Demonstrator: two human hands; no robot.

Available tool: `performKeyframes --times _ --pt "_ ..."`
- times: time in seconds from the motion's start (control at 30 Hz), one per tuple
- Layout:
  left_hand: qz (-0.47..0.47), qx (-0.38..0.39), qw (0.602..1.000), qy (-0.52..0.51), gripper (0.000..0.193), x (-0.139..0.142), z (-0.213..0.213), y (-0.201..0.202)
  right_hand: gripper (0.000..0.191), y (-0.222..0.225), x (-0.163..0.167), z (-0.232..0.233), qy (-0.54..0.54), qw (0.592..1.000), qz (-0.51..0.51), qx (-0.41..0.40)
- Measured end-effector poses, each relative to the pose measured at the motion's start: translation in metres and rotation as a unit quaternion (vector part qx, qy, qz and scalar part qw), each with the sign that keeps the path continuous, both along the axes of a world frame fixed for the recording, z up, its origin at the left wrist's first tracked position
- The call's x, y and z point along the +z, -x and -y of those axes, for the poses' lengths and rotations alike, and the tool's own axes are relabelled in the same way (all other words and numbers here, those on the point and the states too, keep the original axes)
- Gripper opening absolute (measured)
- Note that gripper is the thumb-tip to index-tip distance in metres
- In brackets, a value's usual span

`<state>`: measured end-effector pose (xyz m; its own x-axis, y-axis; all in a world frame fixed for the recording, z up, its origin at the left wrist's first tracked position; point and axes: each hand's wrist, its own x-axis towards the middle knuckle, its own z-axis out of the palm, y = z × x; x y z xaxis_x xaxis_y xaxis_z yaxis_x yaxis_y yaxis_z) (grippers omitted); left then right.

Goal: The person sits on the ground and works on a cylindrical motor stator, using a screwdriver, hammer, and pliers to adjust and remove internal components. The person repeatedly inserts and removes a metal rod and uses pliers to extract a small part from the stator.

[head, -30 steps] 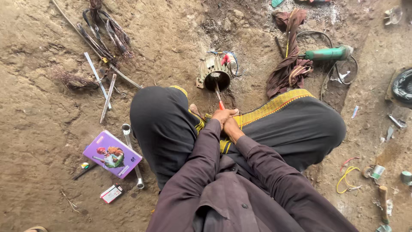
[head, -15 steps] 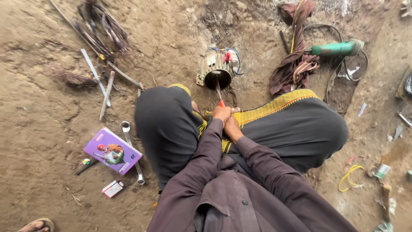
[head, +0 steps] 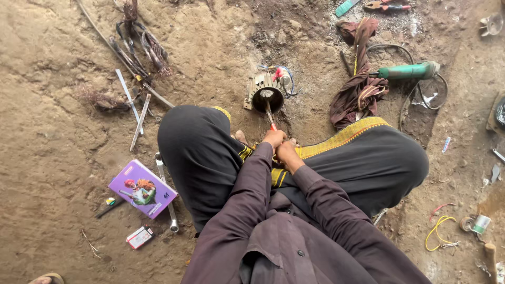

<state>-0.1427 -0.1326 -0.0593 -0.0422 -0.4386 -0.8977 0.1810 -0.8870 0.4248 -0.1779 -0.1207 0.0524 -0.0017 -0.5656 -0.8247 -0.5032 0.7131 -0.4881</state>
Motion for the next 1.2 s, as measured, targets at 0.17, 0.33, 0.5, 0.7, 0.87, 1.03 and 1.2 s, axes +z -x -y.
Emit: performKeyframes --times 0.17,0.33,0.5,0.7,0.87,1.03,1.2 --pt "-0.04 0.041 0.998 -0.016 0.033 -0.002 -0.005 0.003 0.028 0.001 -0.004 -0.002 0.11 0.983 -0.109 0.095" --pt "-0.053 0.038 0.998 -0.018 0.03 -0.006 -0.011 0.001 0.034 -0.001 -0.01 -0.005 0.031 0.999 0.022 -0.031" --pt "0.051 -0.038 0.998 0.001 0.027 -0.006 -0.011 -0.003 0.044 -0.002 -0.015 -0.004 0.017 0.99 -0.126 0.056" --pt "-0.032 0.074 0.997 -0.015 0.02 -0.021 -0.015 0.006 0.047 0.005 -0.032 -0.006 0.023 0.981 -0.174 0.084" --pt "-0.023 0.08 0.996 -0.016 0.025 -0.031 -0.015 0.009 0.047 0.011 -0.053 -0.006 0.042 0.98 -0.173 0.092" --pt "0.039 0.02 0.999 -0.019 0.028 -0.029 -0.012 0.007 0.046 0.016 -0.065 -0.001 0.014 0.984 -0.15 0.092" --pt "0.057 0.014 0.998 -0.023 0.031 -0.036 -0.012 0.013 0.046 0.017 -0.067 0.005 0.026 0.982 -0.151 0.107"
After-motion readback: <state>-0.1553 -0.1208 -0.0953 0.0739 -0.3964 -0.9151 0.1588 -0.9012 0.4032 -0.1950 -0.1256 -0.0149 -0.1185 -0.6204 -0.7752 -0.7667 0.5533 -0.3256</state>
